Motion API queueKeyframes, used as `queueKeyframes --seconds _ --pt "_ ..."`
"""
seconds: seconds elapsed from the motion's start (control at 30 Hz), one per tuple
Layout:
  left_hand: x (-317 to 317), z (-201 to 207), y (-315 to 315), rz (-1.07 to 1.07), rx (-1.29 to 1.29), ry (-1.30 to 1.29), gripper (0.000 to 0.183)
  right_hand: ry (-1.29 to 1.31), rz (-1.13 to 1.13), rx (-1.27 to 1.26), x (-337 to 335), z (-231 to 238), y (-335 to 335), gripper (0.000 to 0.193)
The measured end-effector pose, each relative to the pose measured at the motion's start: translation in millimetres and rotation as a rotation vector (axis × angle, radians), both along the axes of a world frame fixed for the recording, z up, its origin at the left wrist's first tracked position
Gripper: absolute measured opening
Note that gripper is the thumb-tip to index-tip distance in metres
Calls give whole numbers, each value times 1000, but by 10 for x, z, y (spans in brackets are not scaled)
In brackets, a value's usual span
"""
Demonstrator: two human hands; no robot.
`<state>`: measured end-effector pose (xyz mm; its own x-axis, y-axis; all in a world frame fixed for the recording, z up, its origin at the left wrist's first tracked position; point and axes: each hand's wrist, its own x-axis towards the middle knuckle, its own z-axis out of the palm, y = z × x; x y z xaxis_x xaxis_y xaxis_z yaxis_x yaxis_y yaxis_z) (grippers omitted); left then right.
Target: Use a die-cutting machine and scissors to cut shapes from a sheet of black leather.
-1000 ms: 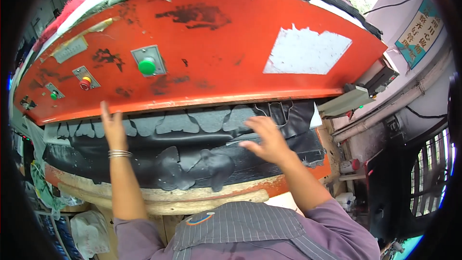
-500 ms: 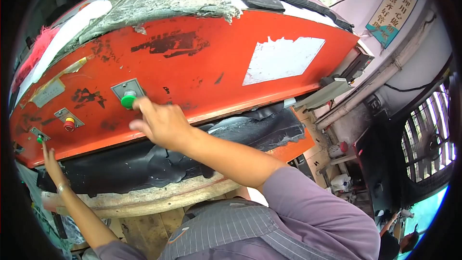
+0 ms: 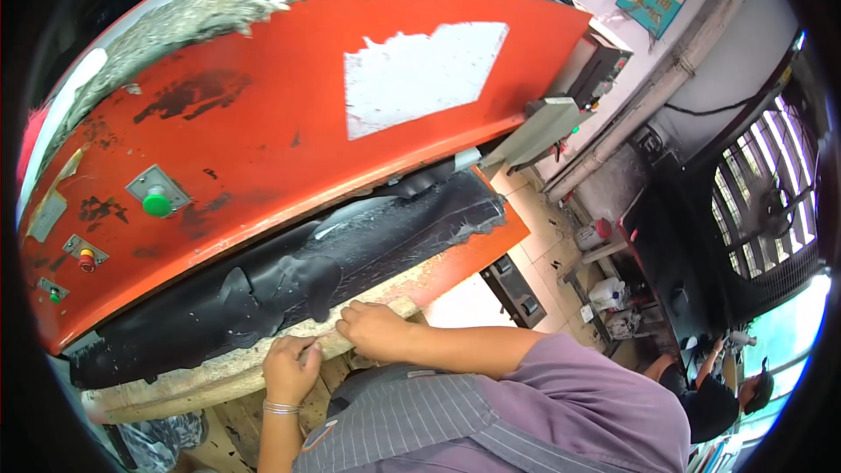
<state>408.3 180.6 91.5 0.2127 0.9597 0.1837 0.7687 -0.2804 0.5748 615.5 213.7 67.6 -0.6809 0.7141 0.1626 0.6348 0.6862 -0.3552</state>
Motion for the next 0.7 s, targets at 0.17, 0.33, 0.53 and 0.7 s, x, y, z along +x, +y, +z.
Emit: queueKeyframes --seconds 0.17,0.33,0.53,0.7 --pt "183 57 143 134 -94 14 16 95 -65 -8 72 -21 80 16" --pt "175 231 344 -16 -286 140 26 0 218 -473 455 257 459 28" --pt "739 344 786 -89 -115 -132 15 -150 -546 -27 1239 613 1287 82" --pt "1346 -99 1598 -81 -6 -38 37 -154 -482 -211 1407 433 1425 81"
